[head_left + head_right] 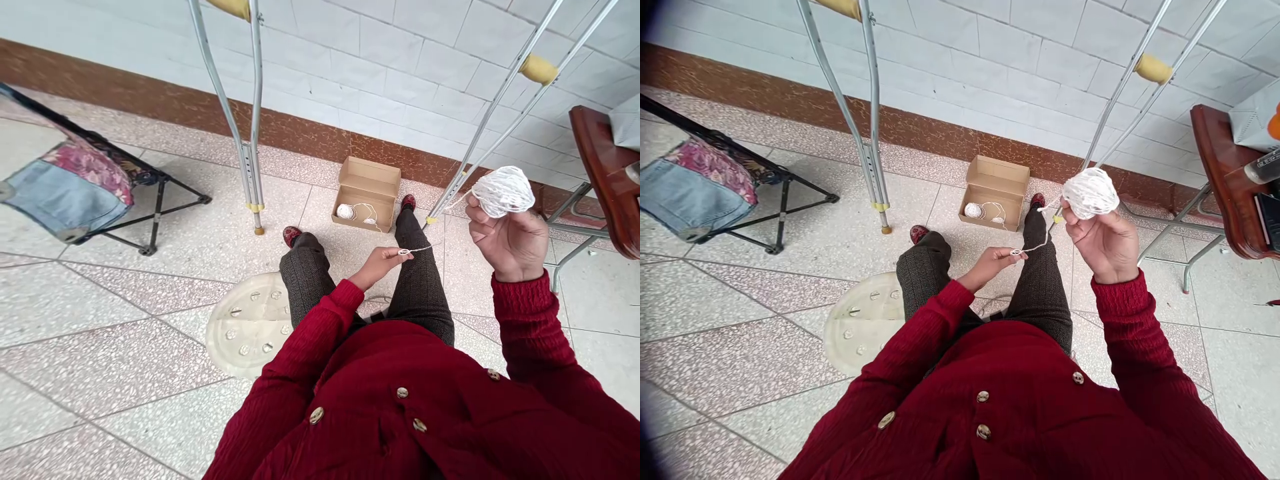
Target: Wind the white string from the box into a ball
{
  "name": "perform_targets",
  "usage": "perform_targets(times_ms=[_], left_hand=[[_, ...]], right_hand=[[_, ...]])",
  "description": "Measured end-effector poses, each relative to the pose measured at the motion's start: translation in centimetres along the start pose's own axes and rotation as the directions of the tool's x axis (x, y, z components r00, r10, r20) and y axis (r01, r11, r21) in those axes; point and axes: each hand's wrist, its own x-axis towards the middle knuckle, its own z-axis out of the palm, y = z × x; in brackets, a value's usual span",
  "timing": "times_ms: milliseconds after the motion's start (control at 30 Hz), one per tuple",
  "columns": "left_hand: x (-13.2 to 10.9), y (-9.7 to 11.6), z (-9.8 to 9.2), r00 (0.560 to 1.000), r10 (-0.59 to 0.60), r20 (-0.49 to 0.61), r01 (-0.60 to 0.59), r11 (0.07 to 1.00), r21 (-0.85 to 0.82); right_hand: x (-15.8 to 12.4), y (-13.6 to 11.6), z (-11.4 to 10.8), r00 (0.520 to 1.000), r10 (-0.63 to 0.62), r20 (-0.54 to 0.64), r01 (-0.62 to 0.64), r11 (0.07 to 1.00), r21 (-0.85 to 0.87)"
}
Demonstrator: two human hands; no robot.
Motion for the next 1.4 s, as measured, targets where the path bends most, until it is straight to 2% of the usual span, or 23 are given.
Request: perform_targets(times_ms=[167, 267, 433, 567, 667, 767, 867, 967, 1067, 1167, 1233, 1267, 1333, 1400], left_hand=[[-2.3, 3.3, -0.7, 0.997, 0.048, -0.062, -0.059, 0.981, -0.187], [-3.7, 4.4, -0.9, 0.994, 0.087, -0.071, -0.101, 0.97, -0.222], [-5.4, 4.9, -1.3, 0.982, 0.144, -0.12, -0.159, 0.98, -0.12], [-6.1, 4.9, -2.1, 0.971, 0.133, -0.199, -0.152, 0.985, -0.086], [-6.7, 5.1, -2.9, 0.98, 0.101, -0.173, -0.107, 0.994, -0.026], [-7.4, 5.3, -3.5, 0.989, 0.077, -0.123, -0.077, 0.997, 0.008], [-7.8, 5.5, -3.6, 0.992, 0.065, -0.104, -0.068, 0.998, -0.018], [-7.5, 5.7, -2.8, 0.992, 0.055, -0.117, -0.066, 0.993, -0.098], [-6.9, 6.0, -1.7, 0.994, 0.049, -0.098, -0.068, 0.978, -0.197], [-6.7, 6.4, -1.4, 0.993, 0.05, -0.108, -0.077, 0.964, -0.254], [-7.0, 6.6, -1.8, 0.983, 0.047, -0.177, -0.095, 0.957, -0.274], [-7.2, 6.6, -2.1, 0.979, 0.043, -0.201, -0.097, 0.958, -0.271], [-7.5, 6.4, -2.5, 0.981, 0.024, -0.193, -0.073, 0.964, -0.254], [-7.6, 6.0, -2.6, 0.986, 0.004, -0.167, -0.045, 0.969, -0.244]], right_hand=[[0.5, 0.0, -1.2, 1.0, -0.017, -0.017, 0.017, 0.999, 0.049], [0.7, -0.1, -2.0, 0.997, -0.045, -0.062, 0.049, 0.997, 0.067], [1.3, -0.6, -4.4, 0.978, -0.1, -0.184, 0.114, 0.991, 0.07], [1.8, -1.2, -6.4, 0.944, -0.163, -0.287, 0.199, 0.975, 0.101], [2.1, -1.6, -7.4, 0.909, -0.197, -0.367, 0.251, 0.962, 0.106], [2.7, -2.1, -7.9, 0.897, -0.209, -0.39, 0.259, 0.962, 0.081], [3.3, -1.9, -7.5, 0.889, -0.238, -0.391, 0.27, 0.962, 0.028], [3.8, -0.4, -5.6, 0.883, -0.291, -0.367, 0.289, 0.955, -0.063], [4.2, 1.7, -3.2, 0.925, -0.256, -0.281, 0.229, 0.965, -0.125], [4.9, 2.3, -3.0, 0.94, -0.228, -0.254, 0.195, 0.969, -0.149], [5.7, 1.8, -4.5, 0.907, -0.281, -0.313, 0.245, 0.958, -0.151], [6.1, 1.4, -5.6, 0.873, -0.317, -0.37, 0.282, 0.948, -0.147], [6.6, 0.7, -7.6, 0.823, -0.295, -0.485, 0.271, 0.955, -0.119], [6.5, 0.5, -8.6, 0.788, -0.291, -0.542, 0.278, 0.955, -0.109]])
